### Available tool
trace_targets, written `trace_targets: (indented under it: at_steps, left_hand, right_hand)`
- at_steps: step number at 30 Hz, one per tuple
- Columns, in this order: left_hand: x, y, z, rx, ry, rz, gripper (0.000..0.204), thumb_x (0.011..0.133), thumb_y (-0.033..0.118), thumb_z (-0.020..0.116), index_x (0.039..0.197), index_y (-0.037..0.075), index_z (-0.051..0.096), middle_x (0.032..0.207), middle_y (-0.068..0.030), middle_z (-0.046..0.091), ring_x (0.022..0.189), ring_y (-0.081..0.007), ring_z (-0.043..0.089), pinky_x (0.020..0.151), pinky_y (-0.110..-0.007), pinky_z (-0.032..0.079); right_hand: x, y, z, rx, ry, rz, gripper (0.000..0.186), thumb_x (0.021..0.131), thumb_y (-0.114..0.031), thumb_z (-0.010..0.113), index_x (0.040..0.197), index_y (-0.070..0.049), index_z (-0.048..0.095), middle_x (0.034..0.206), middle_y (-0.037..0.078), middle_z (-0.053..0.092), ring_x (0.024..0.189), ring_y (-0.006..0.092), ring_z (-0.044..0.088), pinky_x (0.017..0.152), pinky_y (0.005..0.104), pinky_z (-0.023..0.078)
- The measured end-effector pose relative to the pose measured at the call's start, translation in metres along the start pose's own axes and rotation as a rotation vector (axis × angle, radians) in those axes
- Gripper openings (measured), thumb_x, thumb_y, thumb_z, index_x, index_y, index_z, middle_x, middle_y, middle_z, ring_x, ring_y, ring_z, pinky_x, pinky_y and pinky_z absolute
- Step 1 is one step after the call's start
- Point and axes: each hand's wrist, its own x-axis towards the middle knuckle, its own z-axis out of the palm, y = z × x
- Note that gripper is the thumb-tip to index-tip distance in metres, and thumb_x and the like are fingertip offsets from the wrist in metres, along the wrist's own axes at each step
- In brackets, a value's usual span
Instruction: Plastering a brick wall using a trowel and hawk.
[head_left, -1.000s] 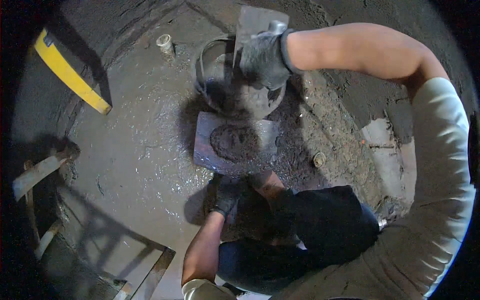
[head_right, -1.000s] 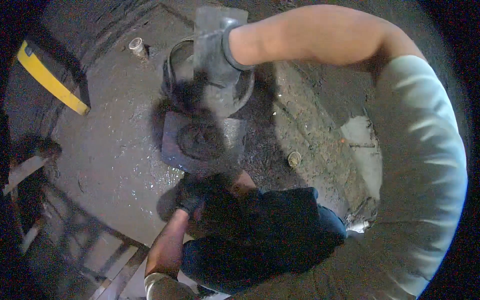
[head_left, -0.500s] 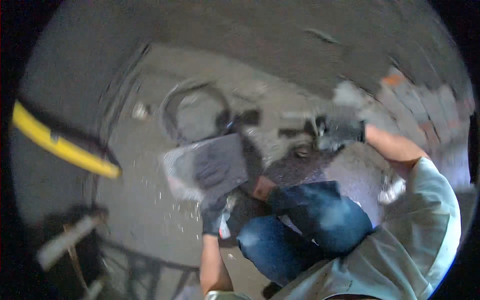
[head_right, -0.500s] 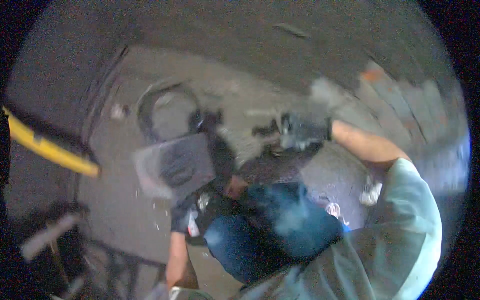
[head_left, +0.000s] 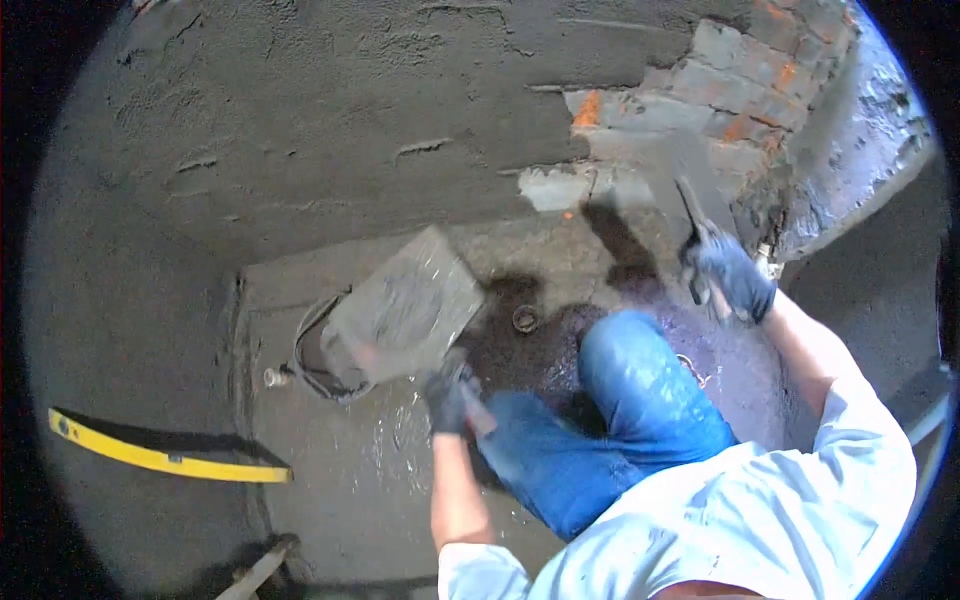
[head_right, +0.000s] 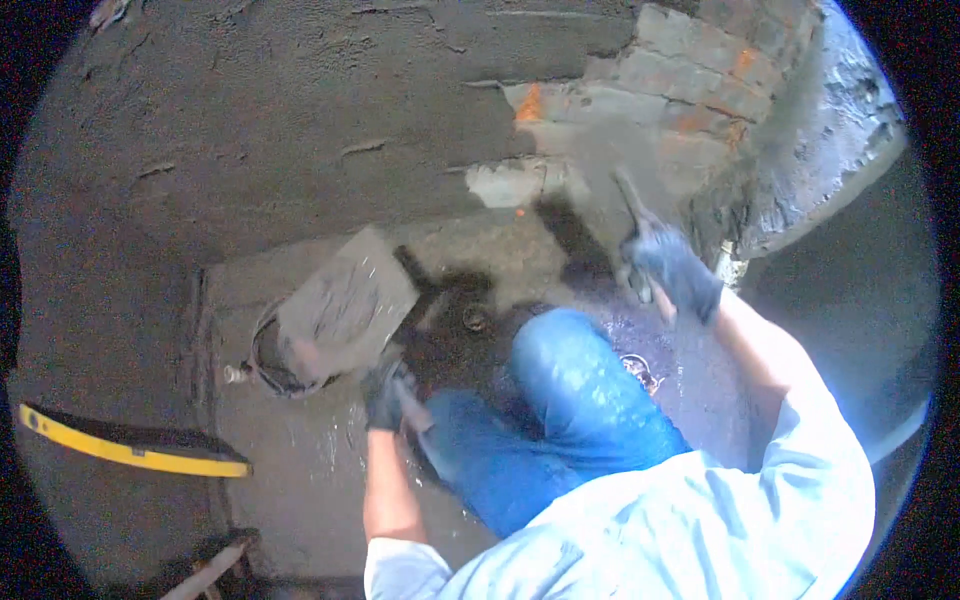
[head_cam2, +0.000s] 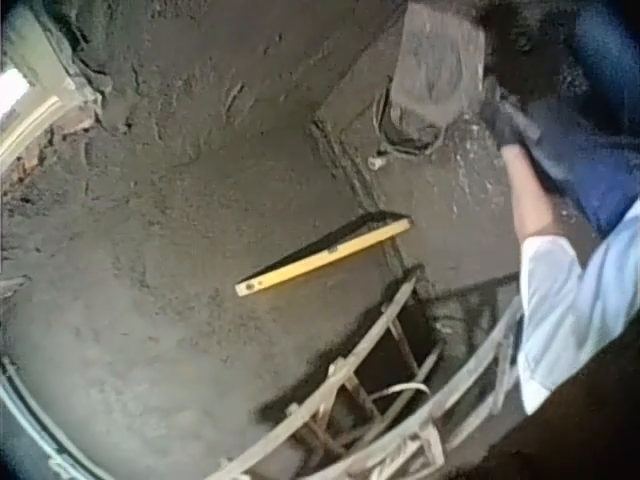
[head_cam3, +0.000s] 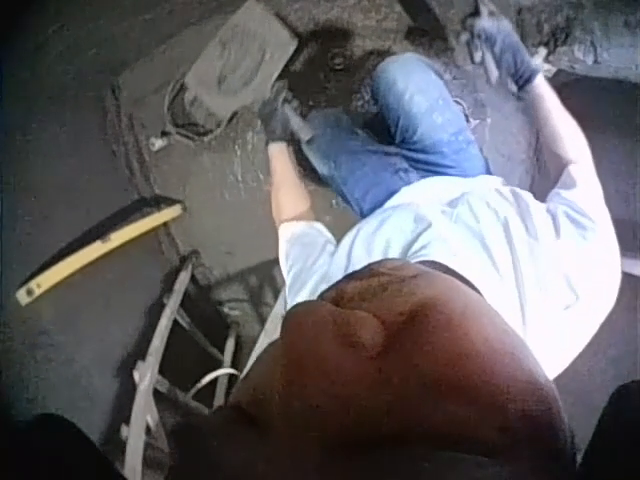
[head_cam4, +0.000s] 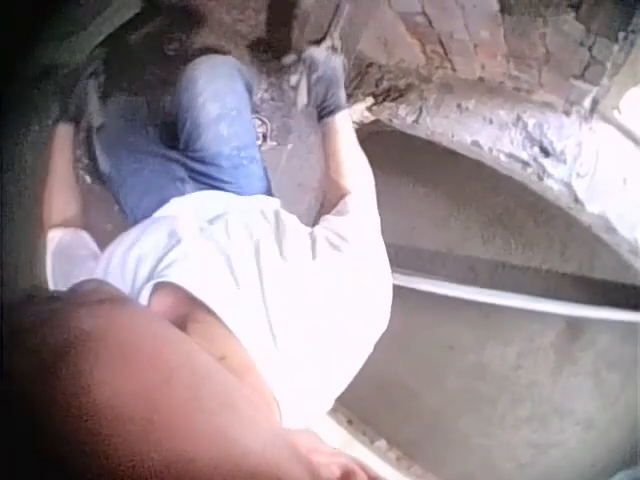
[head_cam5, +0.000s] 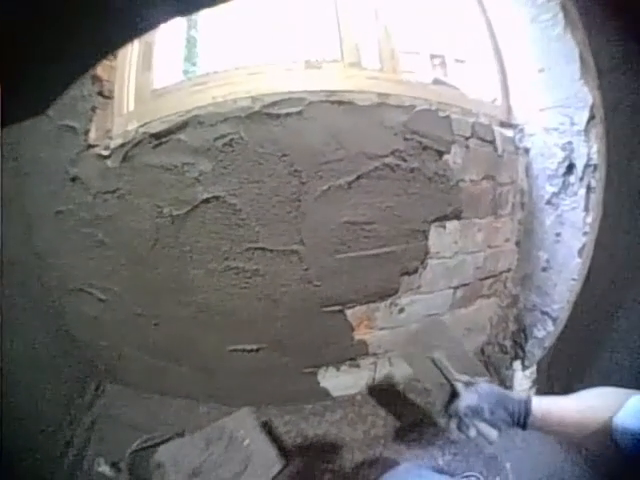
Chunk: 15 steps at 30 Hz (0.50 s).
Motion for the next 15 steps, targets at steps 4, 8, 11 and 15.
trace_targets:
  at_steps: [4, 8, 11, 15]
  left_hand:
    - [0.014, 0.022, 0.088, 0.07, -0.104, -0.048, 0.018, 0.079, 0.022, 0.069, 0.076, 0.009, 0.057, 0.059, -0.0012, 0.053, 0.045, -0.0145, 0.052, 0.039, -0.029, 0.042]
    - [0.017, 0.057, 0.163, 0.222, -0.242, 0.085, 0.019, 0.078, 0.022, 0.071, 0.076, 0.01, 0.057, 0.059, -0.0003, 0.053, 0.043, -0.0123, 0.05, 0.039, -0.027, 0.041]
    - [0.023, 0.068, 0.213, 0.435, -0.336, 0.168, 0.019, 0.078, 0.023, 0.07, 0.078, 0.01, 0.058, 0.06, 0.0001, 0.052, 0.043, -0.0117, 0.049, 0.039, -0.027, 0.041]
    - [0.024, 0.075, 0.264, 0.658, -0.681, 0.839, 0.019, 0.08, 0.017, 0.067, 0.092, 0.005, 0.06, 0.062, -0.0017, 0.053, 0.047, -0.0118, 0.05, 0.042, -0.028, 0.043]
  right_hand:
    - [0.046, -0.027, 0.003, -0.369, -0.181, -0.115, 0.027, 0.077, -0.022, 0.056, 0.085, 0.004, 0.059, 0.069, 0.015, 0.063, 0.055, 0.0256, 0.06, 0.053, 0.0406, 0.046]
    - [0.064, -0.083, 0.004, -0.749, -0.061, -0.464, 0.035, 0.072, -0.03, 0.058, 0.084, 0.002, 0.06, 0.073, 0.021, 0.062, 0.071, 0.0379, 0.061, 0.065, 0.0487, 0.047]
    - [0.077, -0.09, -0.017, -0.788, 0.011, -0.494, 0.035, 0.073, -0.034, 0.058, 0.085, -0.001, 0.061, 0.077, 0.02, 0.063, 0.076, 0.0371, 0.062, 0.068, 0.0482, 0.047]
    - [0.097, -0.081, -0.055, -1.001, 0.029, -0.419, 0.034, 0.073, -0.037, 0.057, 0.083, -0.005, 0.062, 0.081, 0.02, 0.063, 0.079, 0.0374, 0.061, 0.067, 0.0495, 0.047]
